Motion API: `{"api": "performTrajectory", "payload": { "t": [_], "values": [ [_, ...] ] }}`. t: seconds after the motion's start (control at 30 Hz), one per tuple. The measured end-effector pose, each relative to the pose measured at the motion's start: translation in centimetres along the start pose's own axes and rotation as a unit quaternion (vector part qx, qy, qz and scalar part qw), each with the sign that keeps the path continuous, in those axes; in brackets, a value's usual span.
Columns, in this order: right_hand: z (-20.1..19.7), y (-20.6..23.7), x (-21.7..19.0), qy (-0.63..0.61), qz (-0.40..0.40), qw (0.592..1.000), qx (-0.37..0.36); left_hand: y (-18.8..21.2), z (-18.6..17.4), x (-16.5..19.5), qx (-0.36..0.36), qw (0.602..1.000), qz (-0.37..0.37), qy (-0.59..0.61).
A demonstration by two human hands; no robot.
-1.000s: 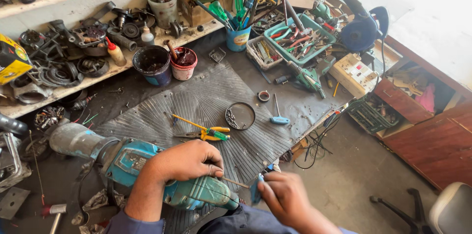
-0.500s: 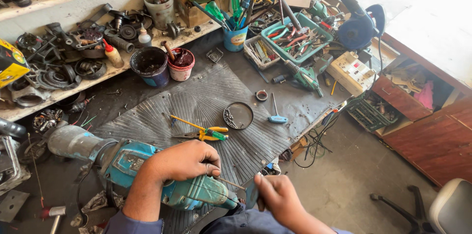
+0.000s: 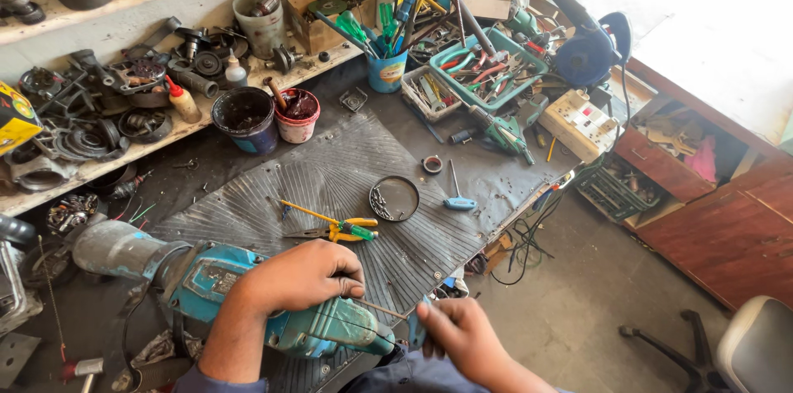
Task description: The person repairs a teal rotary hammer power tool on a cluttered workbench. They manipulate the tool's housing and handle, pick small screws and parts from a round metal lid, and use a screwdriver to unscrew and tighten components on the tool body.
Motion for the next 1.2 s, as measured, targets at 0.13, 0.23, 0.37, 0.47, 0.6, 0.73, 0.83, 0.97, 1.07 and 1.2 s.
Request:
{"api": "performTrajectory", "payload": {
  "t": [0.13,0.23,0.37,0.47,0.6,0.73,0.83,0.97,1.07,1.2],
  "values": [
    [3.0,2.2,4.5,-0.398,0.368,0.836,-0.082,2.2,0.4,0.4,0.067,0.986,-0.009,-0.153],
    [3.5,3.6,5.7,-0.456,0.46,0.756,-0.096,4.8,1.2,2.3,0.13,0.969,0.114,-0.177],
    [3.7,3.7,7.1,-0.453,0.455,0.761,-0.093,6.9,1.4,3.0,0.222,0.929,0.22,-0.198],
    [2.6,2.6,7.6,-0.286,0.331,0.897,-0.069,6.7,1.6,2.3,0.218,0.939,0.187,-0.191],
    [-1.6,1.7,2.1,0.066,-0.112,0.989,0.067,6.6,1.4,2.6,0.226,0.94,0.179,-0.184],
    [-1.9,3.0,-1.4,0.265,-0.374,0.887,0.062,7.0,1.1,3.5,0.242,0.933,0.196,-0.183],
    [-1.2,2.3,0.8,0.235,-0.285,0.929,0.034,6.7,1.2,3.1,0.214,0.952,0.155,-0.152],
    [-0.1,1.7,7.6,-0.088,0.14,0.986,-0.001,6.8,1.0,3.4,0.24,0.944,0.167,-0.153],
    [-1.1,1.4,7.1,-0.073,0.152,0.986,-0.005,7.0,1.0,3.5,0.243,0.943,0.172,-0.148],
    [-3.4,1.1,-0.8,0.229,-0.233,0.943,0.062,7.2,1.0,3.6,0.252,0.939,0.18,-0.152]
  ]
}}
Point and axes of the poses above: each hand's wrist, its own y-axis away from the middle knuckle, its own z-axis out of the palm, x = y × z, the point moved 7 cm from there along -y, towards the middle knuckle, and after that the axes turned 12 degrees about x, right-handed, at the moved point
